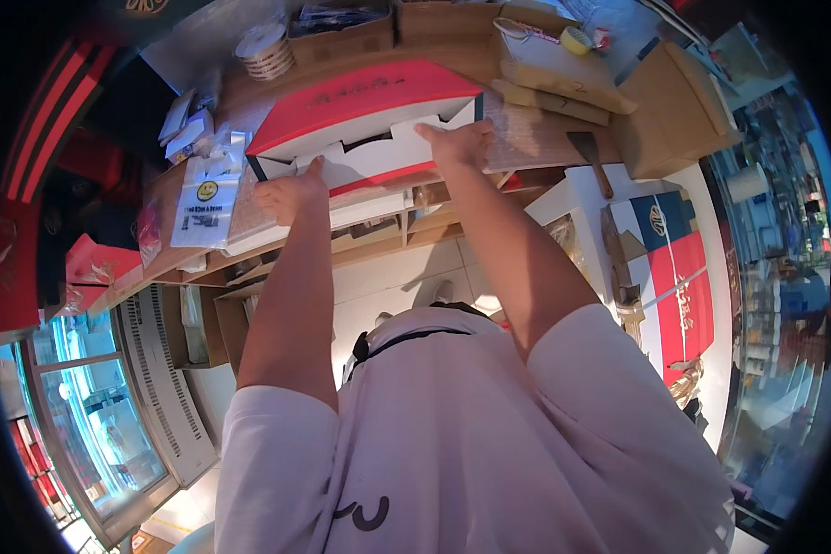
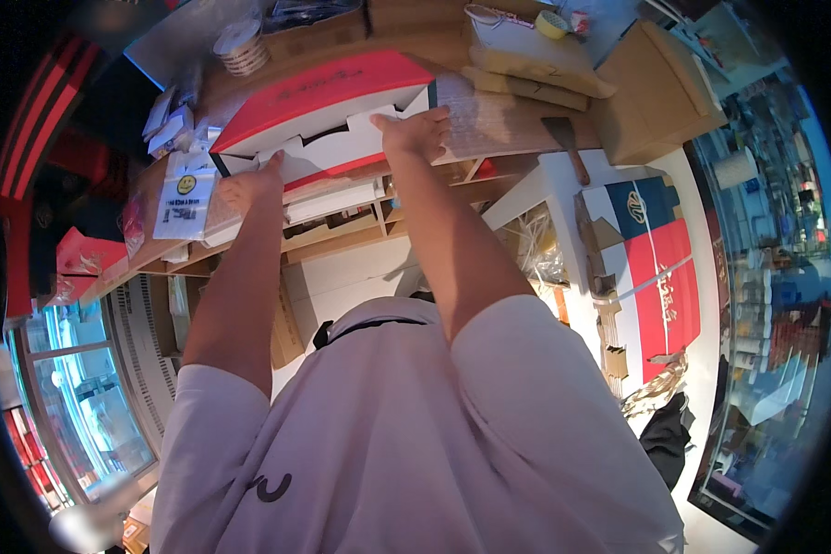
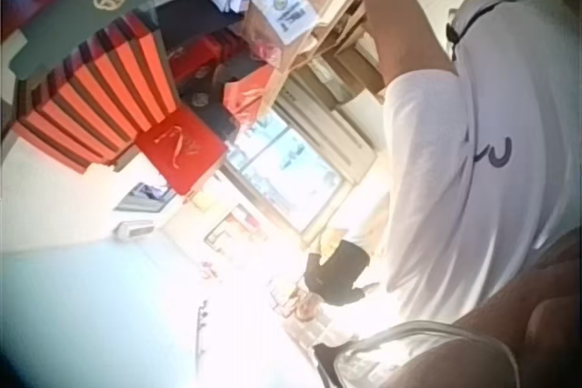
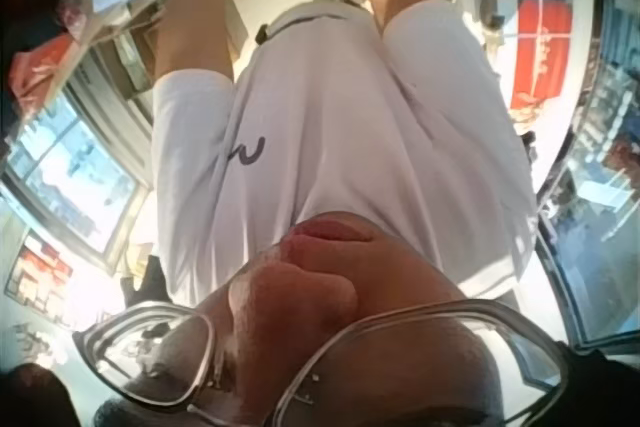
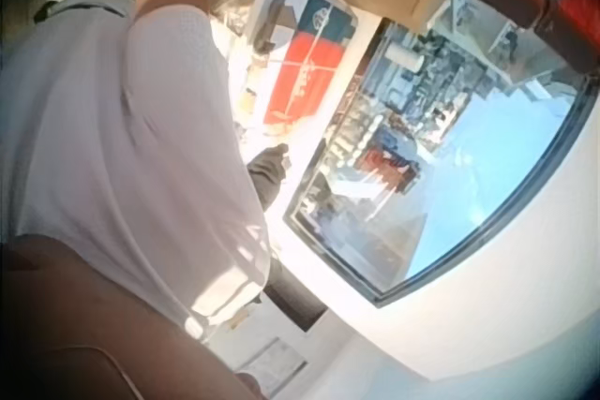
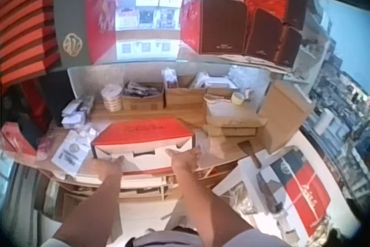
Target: The person assembles red and blue cardboard boxes by folding flaps and inserting a white ribbon through pre-cut slots. They repeatedly pick up flat box components, fold them into shape, and secure the ribbon before placing the finished boxes on a nearby stack.
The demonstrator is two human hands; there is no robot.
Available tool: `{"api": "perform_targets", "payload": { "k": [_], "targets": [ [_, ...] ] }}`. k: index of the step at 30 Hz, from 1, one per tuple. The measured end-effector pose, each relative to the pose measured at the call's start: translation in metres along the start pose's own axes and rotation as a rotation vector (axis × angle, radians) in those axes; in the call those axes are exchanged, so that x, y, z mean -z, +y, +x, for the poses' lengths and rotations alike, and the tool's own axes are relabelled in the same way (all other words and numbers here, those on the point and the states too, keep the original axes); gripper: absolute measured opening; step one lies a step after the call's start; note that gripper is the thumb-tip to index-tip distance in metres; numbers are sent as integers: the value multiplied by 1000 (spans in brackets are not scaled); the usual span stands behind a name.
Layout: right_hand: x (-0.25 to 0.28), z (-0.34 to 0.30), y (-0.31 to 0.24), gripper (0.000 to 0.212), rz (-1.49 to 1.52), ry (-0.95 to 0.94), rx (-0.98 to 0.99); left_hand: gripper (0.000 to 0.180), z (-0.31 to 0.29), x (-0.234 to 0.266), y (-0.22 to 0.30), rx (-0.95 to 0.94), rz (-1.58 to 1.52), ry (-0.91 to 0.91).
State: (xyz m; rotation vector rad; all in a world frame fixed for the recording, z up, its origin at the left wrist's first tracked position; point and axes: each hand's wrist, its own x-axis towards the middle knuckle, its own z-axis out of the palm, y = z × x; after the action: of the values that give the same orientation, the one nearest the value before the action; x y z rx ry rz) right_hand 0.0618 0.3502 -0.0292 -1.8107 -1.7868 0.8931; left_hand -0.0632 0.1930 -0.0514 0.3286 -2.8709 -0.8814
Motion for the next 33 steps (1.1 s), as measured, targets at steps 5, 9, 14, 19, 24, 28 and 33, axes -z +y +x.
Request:
{"api": "perform_targets", "payload": {
  "k": [5, 9, 14, 19, 24, 28, 33],
  "targets": [
    [-7, 0, 4, 111, -87, 65, -138, 93, -14, 8, 18, 61, 89, -31],
    [-34, 25, 32, 104, 92, -65, 205, 91, 46, -28, -45, -321, -403, -171],
    [36, 54, 71, 80, 580, -719, 109, 88, 76, 31, -75, 14, -840, -885],
    [29, 65, 68, 91, 407, -850, -67, 74, 87, -16, -98, -195, -755, -809],
    [13, 71, 84, 62, 551, -729, 242, 54, 28, -1, -72, -457, -782, -589],
    [21, 59, 90, 47, 867, -694, 374, 57, 2, 0, -75, -531, -901, -423],
    [-1, 89, 125, 45, 781, -716, 292, 71, 21, -35, -88, -696, -539, -424]
  ]
}}
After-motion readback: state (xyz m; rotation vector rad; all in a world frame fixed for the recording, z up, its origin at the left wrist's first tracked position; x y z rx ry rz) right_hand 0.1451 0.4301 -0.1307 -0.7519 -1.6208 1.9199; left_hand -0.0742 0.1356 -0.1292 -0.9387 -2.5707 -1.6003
